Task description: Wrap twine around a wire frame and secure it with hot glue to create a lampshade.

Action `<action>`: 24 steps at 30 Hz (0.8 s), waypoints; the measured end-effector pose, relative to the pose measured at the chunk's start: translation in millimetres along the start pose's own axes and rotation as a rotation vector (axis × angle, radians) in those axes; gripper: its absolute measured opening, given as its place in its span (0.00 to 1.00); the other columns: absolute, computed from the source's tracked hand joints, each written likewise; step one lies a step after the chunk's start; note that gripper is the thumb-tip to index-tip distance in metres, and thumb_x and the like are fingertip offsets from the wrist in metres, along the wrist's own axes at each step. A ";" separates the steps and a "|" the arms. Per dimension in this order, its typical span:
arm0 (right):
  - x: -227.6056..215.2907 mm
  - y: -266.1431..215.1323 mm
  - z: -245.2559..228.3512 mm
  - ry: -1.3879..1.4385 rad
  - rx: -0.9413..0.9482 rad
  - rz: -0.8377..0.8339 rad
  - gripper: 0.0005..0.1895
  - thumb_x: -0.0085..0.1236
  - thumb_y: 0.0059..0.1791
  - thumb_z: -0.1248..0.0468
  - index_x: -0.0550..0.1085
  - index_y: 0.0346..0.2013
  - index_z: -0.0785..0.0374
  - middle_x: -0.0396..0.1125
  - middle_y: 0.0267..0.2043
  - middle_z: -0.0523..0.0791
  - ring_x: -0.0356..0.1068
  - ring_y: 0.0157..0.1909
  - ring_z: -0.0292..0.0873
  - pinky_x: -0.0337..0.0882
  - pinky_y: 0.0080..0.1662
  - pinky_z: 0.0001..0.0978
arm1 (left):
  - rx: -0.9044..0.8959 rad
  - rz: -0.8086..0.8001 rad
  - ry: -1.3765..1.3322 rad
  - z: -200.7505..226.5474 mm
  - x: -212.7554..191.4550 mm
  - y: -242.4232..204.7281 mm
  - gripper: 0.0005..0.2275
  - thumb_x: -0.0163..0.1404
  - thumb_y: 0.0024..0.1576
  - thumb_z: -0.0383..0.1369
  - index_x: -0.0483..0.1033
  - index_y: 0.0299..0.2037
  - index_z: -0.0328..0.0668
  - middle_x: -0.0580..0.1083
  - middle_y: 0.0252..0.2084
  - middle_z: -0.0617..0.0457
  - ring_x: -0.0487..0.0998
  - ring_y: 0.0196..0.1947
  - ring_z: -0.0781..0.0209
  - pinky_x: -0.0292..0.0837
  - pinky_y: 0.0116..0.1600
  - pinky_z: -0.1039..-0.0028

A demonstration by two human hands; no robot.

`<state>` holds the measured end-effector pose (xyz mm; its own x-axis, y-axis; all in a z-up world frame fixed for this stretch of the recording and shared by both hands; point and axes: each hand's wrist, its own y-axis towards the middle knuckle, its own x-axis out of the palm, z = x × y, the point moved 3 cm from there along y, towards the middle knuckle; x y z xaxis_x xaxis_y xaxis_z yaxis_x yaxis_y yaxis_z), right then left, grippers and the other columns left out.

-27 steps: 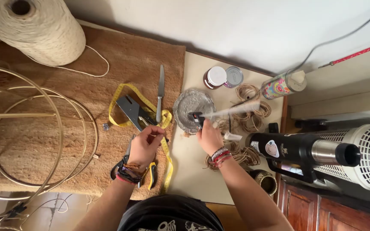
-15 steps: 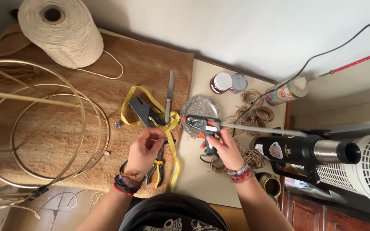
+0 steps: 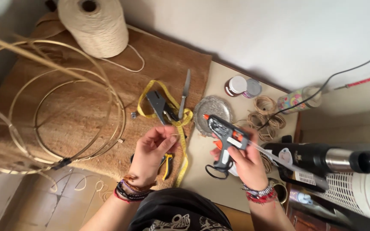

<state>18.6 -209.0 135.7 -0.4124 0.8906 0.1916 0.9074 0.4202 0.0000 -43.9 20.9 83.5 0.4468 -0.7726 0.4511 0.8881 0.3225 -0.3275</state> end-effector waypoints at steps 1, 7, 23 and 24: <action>0.0 -5.2 -3.8 0.002 0.005 -0.012 0.21 0.47 0.53 0.69 0.52 0.57 0.54 0.72 0.45 0.59 0.80 0.39 0.57 0.85 0.38 0.48 | 0.004 0.012 -0.002 1.2 -3.2 -2.6 0.08 0.59 0.55 0.22 0.79 0.44 0.27 0.76 0.33 0.46 0.82 0.33 0.57 0.83 0.39 0.70; 8.4 -13.1 -36.8 0.057 0.031 -0.015 0.28 0.54 0.51 0.67 0.59 0.65 0.63 0.66 0.51 0.54 0.70 0.33 0.50 0.74 0.40 0.42 | 0.091 -0.100 -0.091 28.4 -3.4 -25.0 0.02 0.58 0.57 0.23 0.79 0.36 0.33 0.79 0.29 0.49 0.78 0.27 0.65 0.74 0.36 0.80; 19.8 -26.4 -59.1 -0.386 0.055 -0.067 0.23 0.59 0.47 0.64 0.57 0.49 0.62 0.74 0.29 0.57 0.68 0.21 0.42 0.72 0.28 0.29 | 0.142 -0.066 0.336 78.9 11.9 -60.1 0.15 0.66 0.51 0.30 0.70 0.42 0.47 0.84 0.27 0.57 0.62 0.16 0.78 0.58 0.24 0.85; 22.9 -26.1 -62.2 -0.433 0.037 -0.088 0.21 0.58 0.48 0.63 0.57 0.47 0.62 0.74 0.28 0.54 0.67 0.21 0.40 0.70 0.27 0.27 | 0.126 -0.067 0.324 79.0 12.1 -60.3 0.16 0.66 0.51 0.30 0.70 0.42 0.47 0.84 0.27 0.57 0.62 0.17 0.77 0.59 0.24 0.84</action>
<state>-9.5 -210.4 201.1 -0.4907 0.8387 -0.2364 0.8672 0.4965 -0.0386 -83.6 35.3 174.2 0.3479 -0.9211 0.1747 0.9296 0.3147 -0.1920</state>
